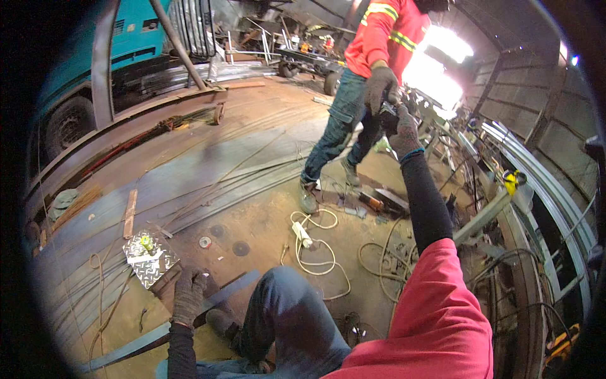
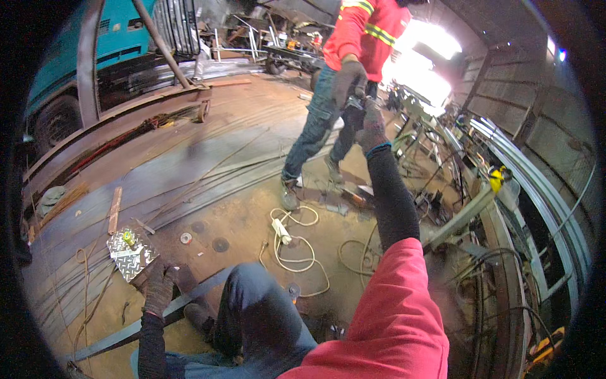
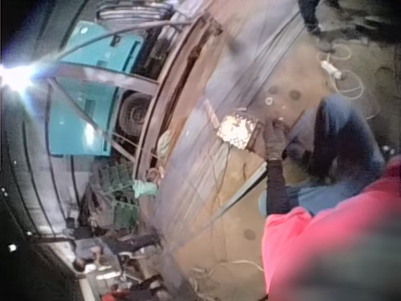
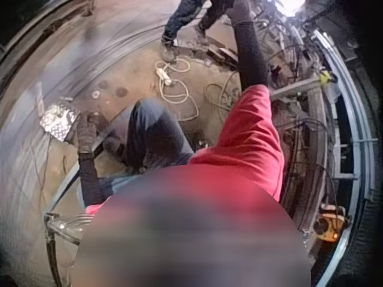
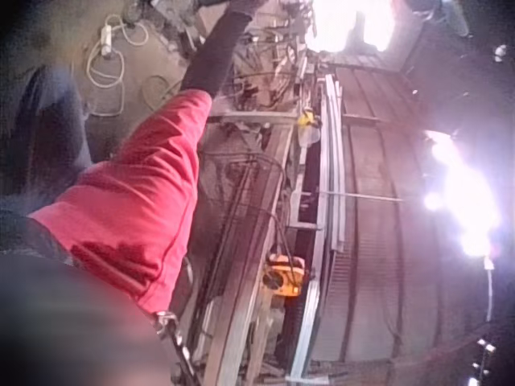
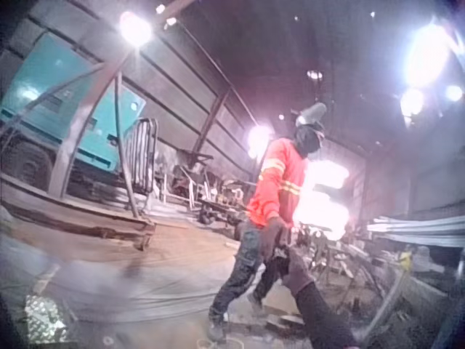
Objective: The person measures a metal bar with a tape measure, marks it with a marker, and then cuts it using an angle grinder. The person is sitting on the floor during the task.
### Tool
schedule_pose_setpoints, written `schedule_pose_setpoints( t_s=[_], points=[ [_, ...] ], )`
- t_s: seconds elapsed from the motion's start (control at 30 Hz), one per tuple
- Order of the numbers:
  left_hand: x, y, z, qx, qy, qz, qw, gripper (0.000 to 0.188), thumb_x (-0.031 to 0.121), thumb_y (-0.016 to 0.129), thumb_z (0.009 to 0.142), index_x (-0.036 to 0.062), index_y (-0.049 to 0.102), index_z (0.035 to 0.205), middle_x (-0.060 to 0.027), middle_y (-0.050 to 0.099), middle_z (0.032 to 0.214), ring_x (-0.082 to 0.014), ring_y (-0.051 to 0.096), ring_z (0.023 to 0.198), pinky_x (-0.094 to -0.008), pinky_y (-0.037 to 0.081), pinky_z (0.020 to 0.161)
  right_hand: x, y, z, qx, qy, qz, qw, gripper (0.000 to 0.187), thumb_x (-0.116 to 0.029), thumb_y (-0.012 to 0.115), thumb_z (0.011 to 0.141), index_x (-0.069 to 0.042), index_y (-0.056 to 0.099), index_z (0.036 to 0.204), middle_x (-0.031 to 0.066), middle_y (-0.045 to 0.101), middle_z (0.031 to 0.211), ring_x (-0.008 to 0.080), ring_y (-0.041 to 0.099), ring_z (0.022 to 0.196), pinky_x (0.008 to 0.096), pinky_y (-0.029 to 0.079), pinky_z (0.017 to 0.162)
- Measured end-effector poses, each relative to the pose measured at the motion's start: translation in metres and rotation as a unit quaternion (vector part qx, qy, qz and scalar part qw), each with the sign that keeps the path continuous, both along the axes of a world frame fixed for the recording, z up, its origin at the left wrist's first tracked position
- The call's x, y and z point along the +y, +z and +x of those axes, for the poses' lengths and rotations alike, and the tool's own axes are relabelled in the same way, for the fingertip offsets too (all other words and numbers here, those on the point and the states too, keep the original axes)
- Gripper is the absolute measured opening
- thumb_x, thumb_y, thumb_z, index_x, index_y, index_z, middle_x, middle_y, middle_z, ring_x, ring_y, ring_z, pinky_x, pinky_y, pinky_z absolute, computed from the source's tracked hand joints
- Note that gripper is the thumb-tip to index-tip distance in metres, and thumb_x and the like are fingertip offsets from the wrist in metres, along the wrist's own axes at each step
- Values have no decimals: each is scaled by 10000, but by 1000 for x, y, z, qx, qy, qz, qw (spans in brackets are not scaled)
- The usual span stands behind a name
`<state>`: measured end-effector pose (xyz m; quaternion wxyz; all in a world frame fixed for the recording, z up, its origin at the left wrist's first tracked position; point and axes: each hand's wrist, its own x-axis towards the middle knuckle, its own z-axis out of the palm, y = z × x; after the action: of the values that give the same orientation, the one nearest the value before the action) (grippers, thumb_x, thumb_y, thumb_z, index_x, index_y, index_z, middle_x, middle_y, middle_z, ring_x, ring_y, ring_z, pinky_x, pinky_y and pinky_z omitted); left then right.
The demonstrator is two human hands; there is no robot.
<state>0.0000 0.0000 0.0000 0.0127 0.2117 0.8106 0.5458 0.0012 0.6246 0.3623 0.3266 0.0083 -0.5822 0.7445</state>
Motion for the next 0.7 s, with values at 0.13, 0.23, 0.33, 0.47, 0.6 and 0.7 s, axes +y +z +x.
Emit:
schedule_pose_setpoints(
  t_s=[0.13, 0.23, 0.33, 0.47, 0.6, 0.7],
  points=[
    [5, 13, 1, -8, 9, 9, 1000, 137, 187, 640, 1042, 55, 604, 1030, -7, 592, 838, -130, 528, 715, -332, 479, 665, -47, -100, 80, -28, -434, 590, 681, 144, -147, 635, 1007, -46, 652, 1108, 73, 741, 1043, 196, 719, 922, 337, 569, 762],
    [23, 12, 21, -45, 52, 119, 991, 174, 233, 603, 1069, 62, 607, 1100, -30, 614, 911, -156, 581, 785, -329, 511, 719, -123, -192, 95, -80, -290, 517, 802, 154, -169, 663, 1008, -44, 619, 1086, 85, 663, 962, 229, 684, 895, 389, 555, 835],
    [40, 24, 35, -118, 108, 305, 939, 259, 301, 549, 1099, 67, 619, 1184, -74, 651, 1034, -201, 651, 923, -360, 555, 835, -246, -249, 108, -110, 65, 311, 942, 267, -271, 587, 1061, -78, 589, 1245, 72, 662, 1066, 225, 686, 955, 377, 571, 872],
    [40, 56, 55, -315, 52, 562, 763, 323, 294, 521, 1104, 88, 568, 1348, -100, 661, 1229, -262, 662, 1147, -433, 565, 963, -420, -254, 82, -219, 258, -25, 941, 505, -331, 647, 1024, -27, 563, 1419, 103, 702, 1191, 203, 669, 1102, 354, 551, 985],
    [-2, 45, 35, -265, -38, 652, 709, 398, 346, 509, 1095, 92, 559, 1398, -70, 663, 1272, -236, 620, 1240, -408, 537, 1020, -498, -250, 32, -162, 399, -125, 894, 274, -270, 608, 1026, -17, 685, 1097, 76, 717, 971, 172, 681, 873, 372, 586, 799],
    [-24, 28, 0, 169, 298, 303, 889, 367, 356, 584, 1064, 101, 596, 1327, -70, 668, 1218, -222, 642, 1152, -415, 536, 990, -517, -241, -2, -277, 480, -76, 828, 321, -365, 581, 1051, -64, 684, 1094, 54, 716, 965, 156, 695, 849, 342, 600, 789]
  ],
)
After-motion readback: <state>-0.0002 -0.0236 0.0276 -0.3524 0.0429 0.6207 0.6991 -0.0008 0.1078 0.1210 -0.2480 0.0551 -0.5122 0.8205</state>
